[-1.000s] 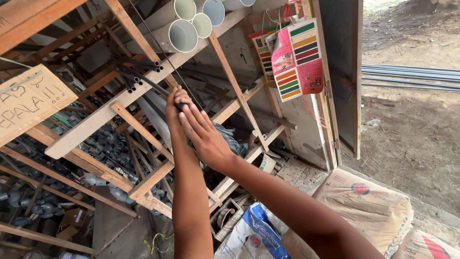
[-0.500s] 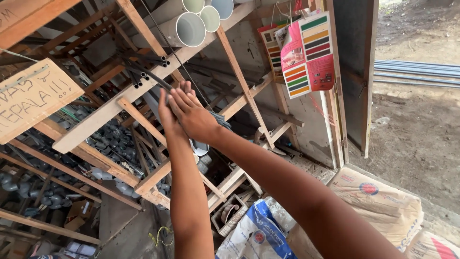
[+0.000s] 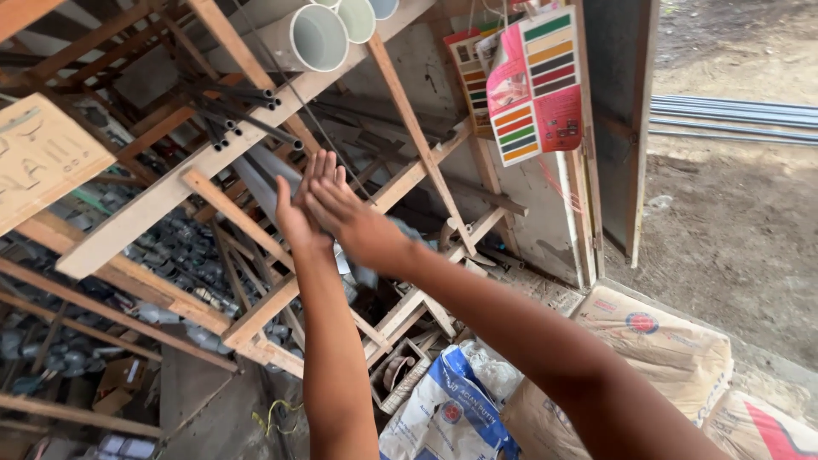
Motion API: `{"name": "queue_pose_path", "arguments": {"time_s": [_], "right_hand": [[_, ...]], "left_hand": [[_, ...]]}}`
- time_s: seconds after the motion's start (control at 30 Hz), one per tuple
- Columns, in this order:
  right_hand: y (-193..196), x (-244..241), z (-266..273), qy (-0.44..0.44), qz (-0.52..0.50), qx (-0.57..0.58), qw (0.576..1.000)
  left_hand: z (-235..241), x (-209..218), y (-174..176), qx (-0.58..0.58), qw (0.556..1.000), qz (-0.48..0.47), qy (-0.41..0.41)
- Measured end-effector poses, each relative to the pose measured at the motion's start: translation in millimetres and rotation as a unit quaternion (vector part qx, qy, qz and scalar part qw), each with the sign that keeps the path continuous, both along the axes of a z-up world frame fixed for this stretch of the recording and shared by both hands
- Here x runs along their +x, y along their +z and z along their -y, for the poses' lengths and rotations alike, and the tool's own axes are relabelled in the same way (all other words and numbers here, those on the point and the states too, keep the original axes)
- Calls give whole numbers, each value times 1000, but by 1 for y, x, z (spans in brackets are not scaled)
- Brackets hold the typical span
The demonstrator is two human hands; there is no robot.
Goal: Cleaning long PVC pipes by wiping them with a cloth in a building materials storage area.
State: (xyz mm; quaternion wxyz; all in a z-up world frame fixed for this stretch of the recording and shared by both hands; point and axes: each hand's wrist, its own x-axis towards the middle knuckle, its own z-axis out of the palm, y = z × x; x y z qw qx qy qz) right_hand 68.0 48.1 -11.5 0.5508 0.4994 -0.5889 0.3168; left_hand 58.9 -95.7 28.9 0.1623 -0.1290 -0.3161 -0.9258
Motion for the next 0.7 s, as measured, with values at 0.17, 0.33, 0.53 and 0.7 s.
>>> {"name": "queue_pose_path", "arguments": {"time_s": [0.17,0.33,0.53,0.7], "right_hand": [[-101,47,-50,23,81,-25,996],[-171,100,-137,93,306,-31,947],[-257,103,-233,-68,400,-122,906],[-333,131,-314,-177,489,-194,832]], "left_hand": [[-11,4,-22,45,995,-19,-83],[-69,20,-124,-158,976,-56,-139],[-122,-33,-542,-543,828,78,-114],[-257,82,-648,-695,702,-110,-113]]}}
